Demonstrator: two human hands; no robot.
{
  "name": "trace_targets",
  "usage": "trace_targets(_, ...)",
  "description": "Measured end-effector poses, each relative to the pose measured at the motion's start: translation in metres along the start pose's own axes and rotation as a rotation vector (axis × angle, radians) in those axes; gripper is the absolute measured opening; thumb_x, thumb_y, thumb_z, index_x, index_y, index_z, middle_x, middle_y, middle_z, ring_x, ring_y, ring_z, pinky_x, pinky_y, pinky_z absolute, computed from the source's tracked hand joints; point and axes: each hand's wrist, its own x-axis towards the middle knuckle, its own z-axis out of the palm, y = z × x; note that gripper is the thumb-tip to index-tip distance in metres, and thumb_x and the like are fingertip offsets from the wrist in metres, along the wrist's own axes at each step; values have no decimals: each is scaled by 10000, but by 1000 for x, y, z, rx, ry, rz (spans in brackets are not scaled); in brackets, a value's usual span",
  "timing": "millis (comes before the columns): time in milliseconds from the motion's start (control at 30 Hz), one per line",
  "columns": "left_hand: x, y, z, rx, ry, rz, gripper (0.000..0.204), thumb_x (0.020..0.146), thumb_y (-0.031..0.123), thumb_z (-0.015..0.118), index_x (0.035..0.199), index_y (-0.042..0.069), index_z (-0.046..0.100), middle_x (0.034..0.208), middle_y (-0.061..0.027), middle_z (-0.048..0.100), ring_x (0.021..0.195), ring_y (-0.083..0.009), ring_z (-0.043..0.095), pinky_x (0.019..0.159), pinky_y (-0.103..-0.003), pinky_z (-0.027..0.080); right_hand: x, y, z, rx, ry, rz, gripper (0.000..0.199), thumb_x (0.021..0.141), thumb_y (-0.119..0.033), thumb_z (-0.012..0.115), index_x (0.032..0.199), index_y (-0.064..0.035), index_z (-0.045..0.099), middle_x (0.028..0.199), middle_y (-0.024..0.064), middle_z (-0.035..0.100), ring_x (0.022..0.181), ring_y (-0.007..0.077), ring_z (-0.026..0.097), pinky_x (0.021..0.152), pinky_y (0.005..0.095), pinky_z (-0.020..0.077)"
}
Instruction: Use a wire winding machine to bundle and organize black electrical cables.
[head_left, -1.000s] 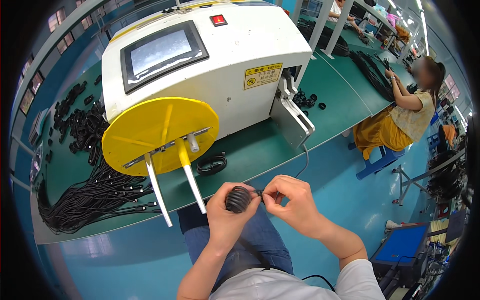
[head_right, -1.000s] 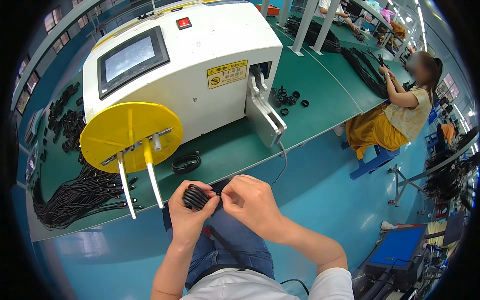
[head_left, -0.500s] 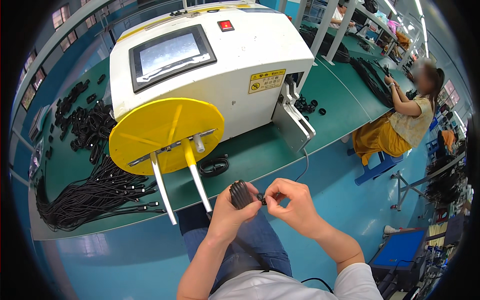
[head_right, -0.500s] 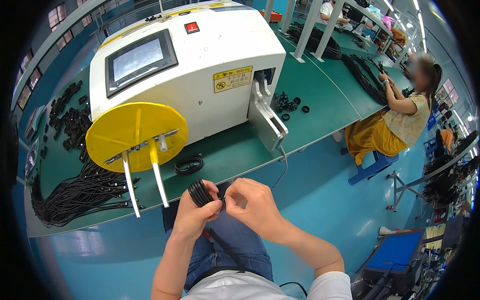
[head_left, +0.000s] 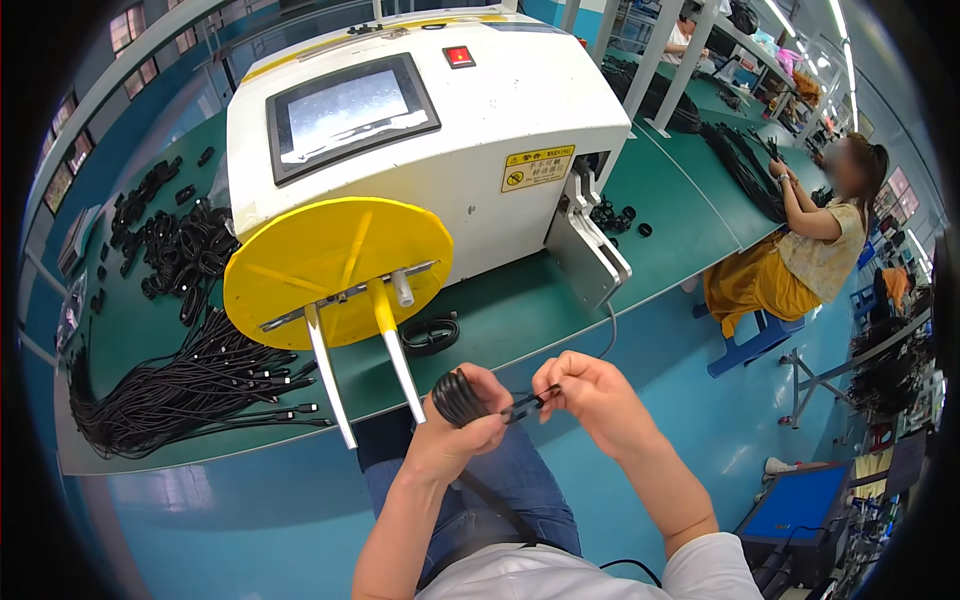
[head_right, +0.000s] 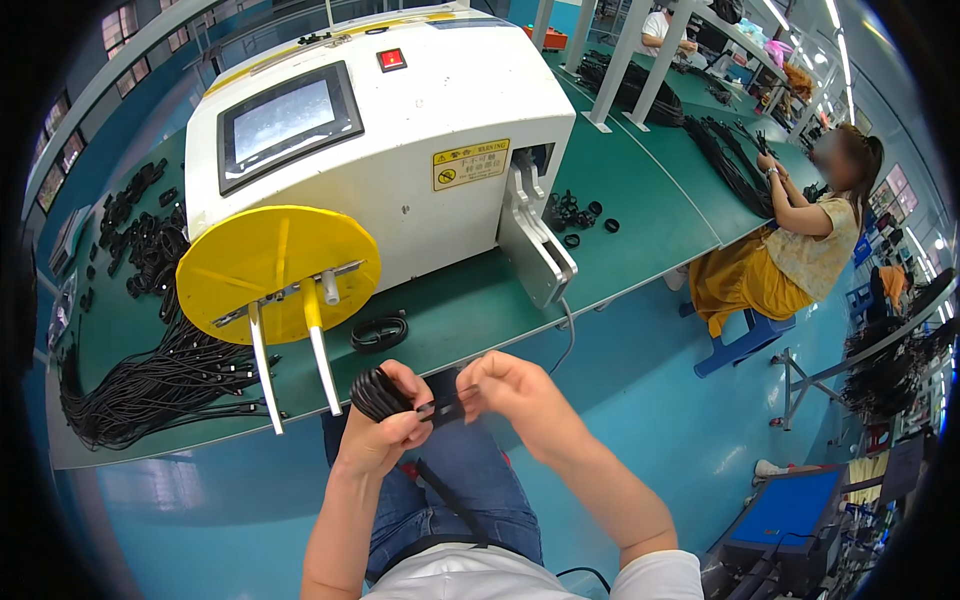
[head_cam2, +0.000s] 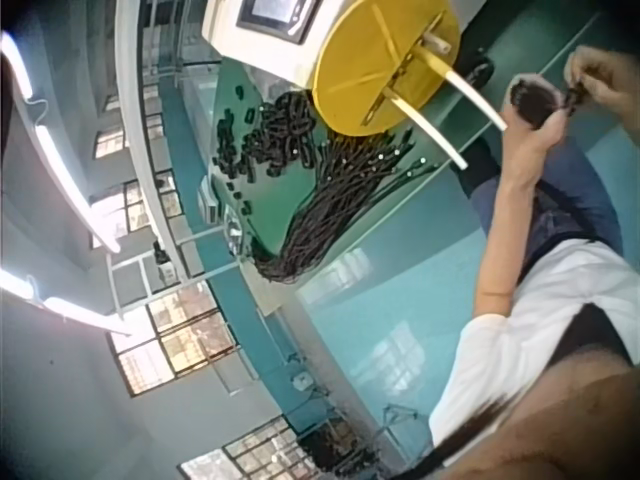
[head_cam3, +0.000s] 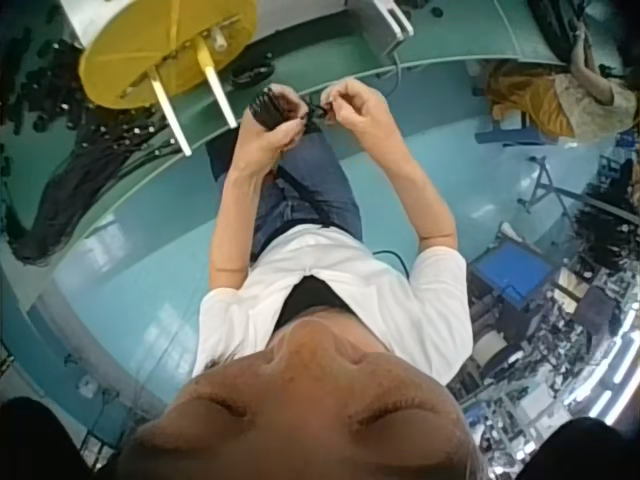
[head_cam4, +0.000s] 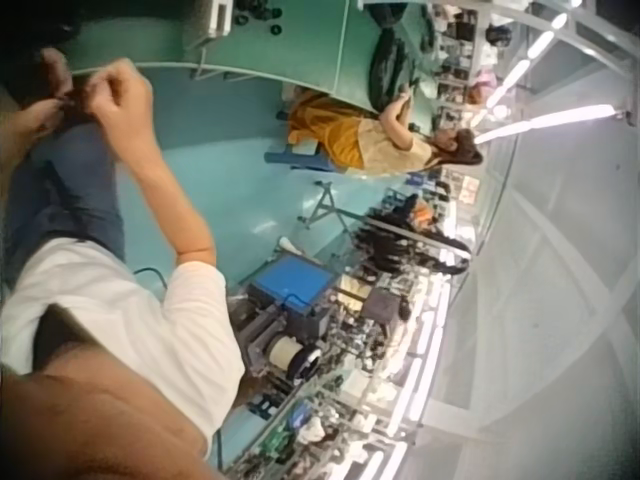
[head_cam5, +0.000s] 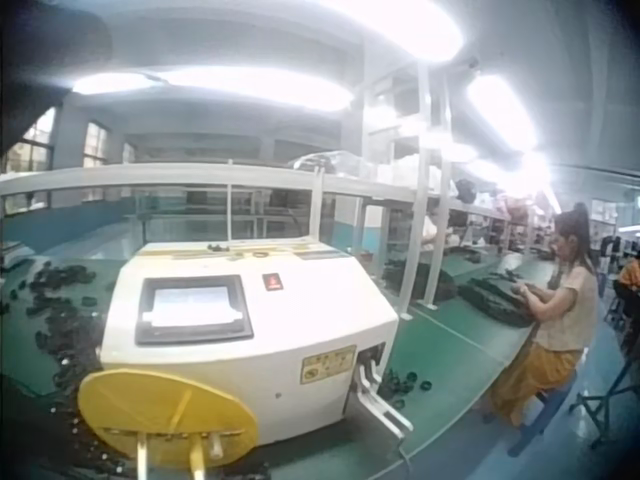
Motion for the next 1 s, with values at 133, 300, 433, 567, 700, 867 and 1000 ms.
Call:
trace_targets(133,1,-13,-14,-418,-116,-19,331,673,-51,630,962,47,503,806,-71,563,598,-87,502,458,-196,364,3,18,-24,649,-43,-5,89,859,-114,510,793,-57,493,824,67,529,671,138,477,561,239,416)
trace_targets(300,-6,-10,-30,-283,18,11,299,671,-54,610,932,41,497,767,-79,545,539,-94,473,434,-196,336,6,8,-66,352,264,-231,131,870,-138,516,769,-69,470,769,45,498,614,117,422,481,239,354)
trace_targets(433,-10,-4,-22,78,77,27,248,679,-75,566,877,52,491,715,-68,526,516,-97,466,415,-196,324,66,-9,-176,-677,814,-428,107,843,-123,526,776,-39,534,641,51,539,512,178,494,474,279,390)
trace_targets(567,-4,-6,-8,249,117,14,230,667,-92,559,859,21,504,693,-71,539,493,-96,465,419,-197,338,149,10,-282,-1345,927,-484,125,771,-112,572,798,-1,621,756,184,637,708,381,615,648,440,493)
trace_targets(700,-8,-6,-9,302,146,-14,224,662,-97,563,851,11,511,703,-75,551,499,-99,476,422,-199,347,167,3,-269,-1175,767,-209,109,761,-100,594,770,1,634,691,155,637,569,278,641,595,378,511)
trace_targets(867,-3,-4,-4,327,165,-29,213,664,-89,567,848,8,522,701,-71,548,507,-98,481,428,-198,349,160,-18,-255,-994,792,-84,95,808,-108,593,850,-42,645,678,142,635,686,268,653,604,368,505)
trace_targets(1000,5,-4,0,331,190,-52,219,670,-84,575,866,3,529,706,-68,547,519,-96,483,435,-198,349,135,-26,-228,-1153,977,-877,112,870,-104,554,863,-14,620,670,75,600,563,114,585,516,264,446)
